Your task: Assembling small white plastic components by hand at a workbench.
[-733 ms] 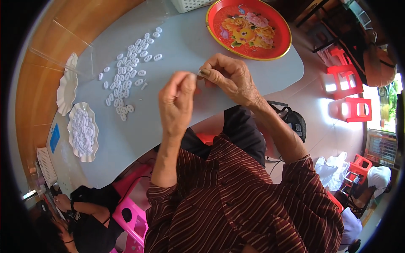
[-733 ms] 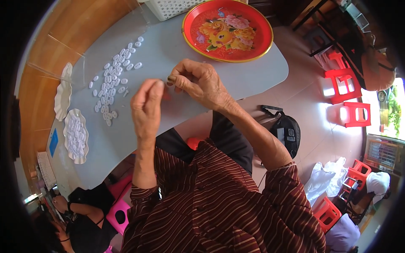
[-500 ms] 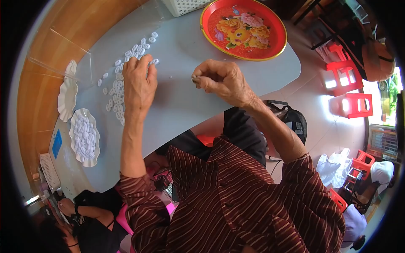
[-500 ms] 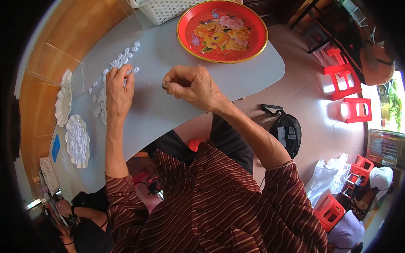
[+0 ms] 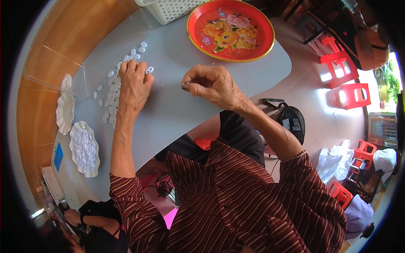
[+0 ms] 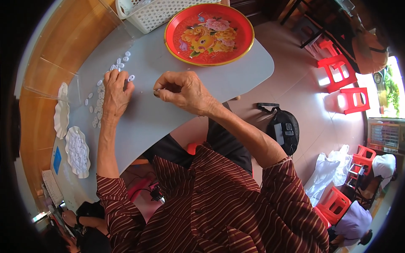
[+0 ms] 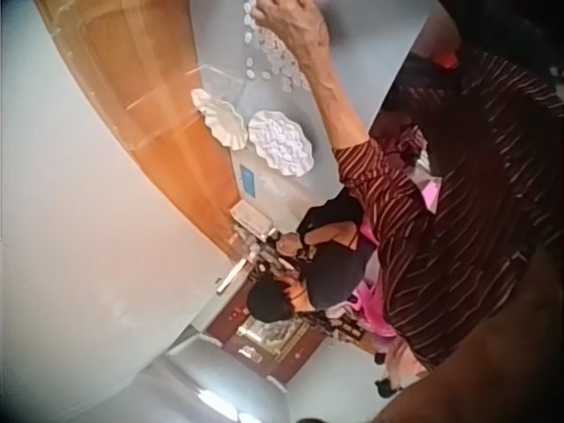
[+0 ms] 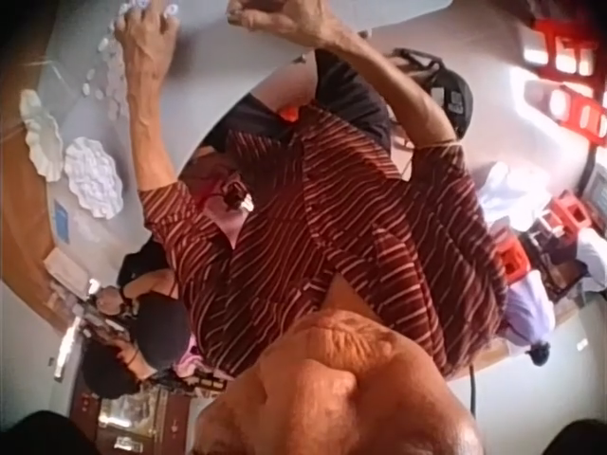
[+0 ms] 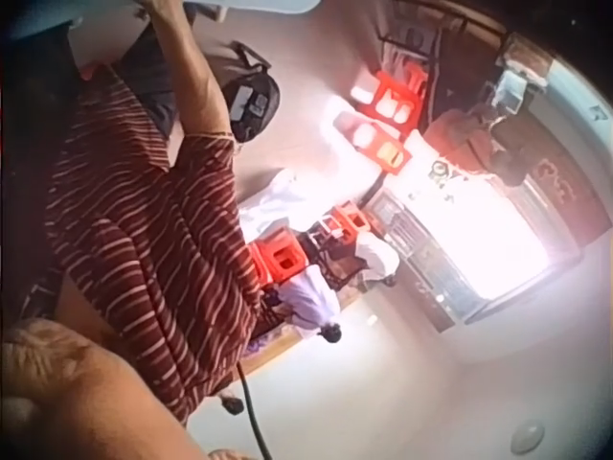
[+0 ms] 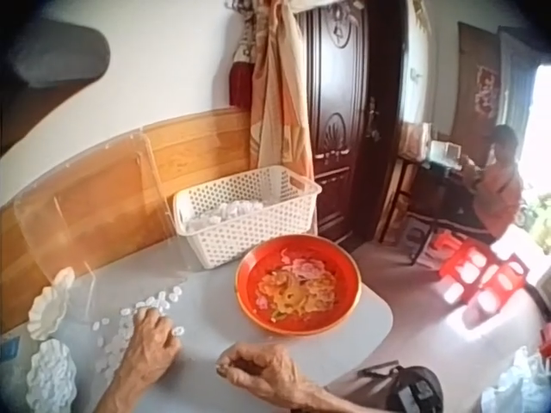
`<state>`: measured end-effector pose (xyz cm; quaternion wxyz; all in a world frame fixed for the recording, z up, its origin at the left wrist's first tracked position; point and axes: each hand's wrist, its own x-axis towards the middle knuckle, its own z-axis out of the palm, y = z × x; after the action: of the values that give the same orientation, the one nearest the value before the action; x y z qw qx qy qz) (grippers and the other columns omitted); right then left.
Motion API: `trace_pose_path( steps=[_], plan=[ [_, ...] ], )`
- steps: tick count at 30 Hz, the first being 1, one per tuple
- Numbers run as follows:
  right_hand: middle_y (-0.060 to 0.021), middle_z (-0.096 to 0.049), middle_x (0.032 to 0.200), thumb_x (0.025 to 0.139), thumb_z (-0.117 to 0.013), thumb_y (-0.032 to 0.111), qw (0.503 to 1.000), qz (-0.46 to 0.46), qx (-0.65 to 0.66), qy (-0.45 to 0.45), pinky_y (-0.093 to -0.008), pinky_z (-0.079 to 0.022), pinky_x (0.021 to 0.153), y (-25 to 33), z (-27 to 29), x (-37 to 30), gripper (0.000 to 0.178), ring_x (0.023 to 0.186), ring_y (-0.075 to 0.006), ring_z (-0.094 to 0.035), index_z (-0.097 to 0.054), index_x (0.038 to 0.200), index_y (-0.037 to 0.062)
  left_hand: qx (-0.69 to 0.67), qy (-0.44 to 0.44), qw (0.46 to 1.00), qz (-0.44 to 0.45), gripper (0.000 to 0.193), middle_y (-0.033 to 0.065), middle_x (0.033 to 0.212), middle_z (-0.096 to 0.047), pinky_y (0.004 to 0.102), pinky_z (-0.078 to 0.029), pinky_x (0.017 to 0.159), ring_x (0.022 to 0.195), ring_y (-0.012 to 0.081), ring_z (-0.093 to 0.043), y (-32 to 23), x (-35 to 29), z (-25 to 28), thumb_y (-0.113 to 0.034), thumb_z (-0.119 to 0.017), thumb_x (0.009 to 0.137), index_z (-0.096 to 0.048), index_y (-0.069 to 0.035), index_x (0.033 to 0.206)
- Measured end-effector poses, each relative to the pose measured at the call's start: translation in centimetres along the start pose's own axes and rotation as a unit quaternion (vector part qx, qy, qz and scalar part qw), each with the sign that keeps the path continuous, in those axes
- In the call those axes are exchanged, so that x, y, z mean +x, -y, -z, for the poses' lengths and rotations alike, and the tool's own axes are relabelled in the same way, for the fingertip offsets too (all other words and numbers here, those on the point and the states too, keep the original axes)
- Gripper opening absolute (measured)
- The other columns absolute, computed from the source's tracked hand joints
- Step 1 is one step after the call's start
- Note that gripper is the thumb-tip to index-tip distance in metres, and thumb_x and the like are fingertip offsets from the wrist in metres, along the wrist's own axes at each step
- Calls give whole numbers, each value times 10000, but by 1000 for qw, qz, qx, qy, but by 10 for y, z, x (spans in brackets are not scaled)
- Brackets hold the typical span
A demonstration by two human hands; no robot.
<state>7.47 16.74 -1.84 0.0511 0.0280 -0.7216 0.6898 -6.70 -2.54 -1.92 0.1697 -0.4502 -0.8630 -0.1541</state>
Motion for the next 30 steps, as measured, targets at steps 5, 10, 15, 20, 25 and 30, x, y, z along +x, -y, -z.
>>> trace_pose_path(
  steps=[5,10,15,20,25,30],
  plan=[
    [7,-582,704,834,-645,97,1000,-5,-4,-21,-208,-434,574,1,0,-1,119,627,-36,-505,-611,869,-11,-8,31,999,-1,96,140,863,-478,440,-386,876,917,327,-436,-2,4,1,11,-565,740,-515,-13,818],
    [-13,-604,689,814,-643,85,999,15,9,-46,-226,-451,574,-2,0,-1,113,619,-50,-532,-609,850,-17,-8,36,999,-14,91,141,856,-498,433,-389,878,920,330,-449,-16,6,5,15,-541,766,-535,-12,853],
    [13,-605,758,875,-623,105,999,18,14,-48,-189,-431,591,-4,3,-2,121,662,-24,-497,-611,916,-8,-128,20,991,32,183,134,908,-563,407,-420,832,906,319,-494,-31,0,15,18,-518,799,-569,-2,973],
    [-13,-622,762,873,-625,118,992,20,73,-96,-207,-458,601,-3,6,-3,144,676,-45,-549,-603,901,-21,-189,59,980,11,208,132,905,-563,406,-427,819,901,313,-501,-61,-2,18,0,-545,790,-567,5,996],
    [-11,-623,775,886,-620,135,993,30,67,-95,-198,-454,600,-4,6,-3,163,682,-37,-542,-601,911,-25,-168,88,982,-9,283,136,917,-522,413,-422,827,911,317,-486,-70,5,10,6,-597,759,-555,12,1039],
    [-3,-623,776,880,-632,144,991,27,89,-95,-195,-438,592,-5,4,-3,173,677,-25,-522,-601,914,-22,-173,102,980,12,212,137,877,-479,430,-417,805,876,330,-471,-71,7,-4,17,-594,770,-543,13,976]
  ],
)
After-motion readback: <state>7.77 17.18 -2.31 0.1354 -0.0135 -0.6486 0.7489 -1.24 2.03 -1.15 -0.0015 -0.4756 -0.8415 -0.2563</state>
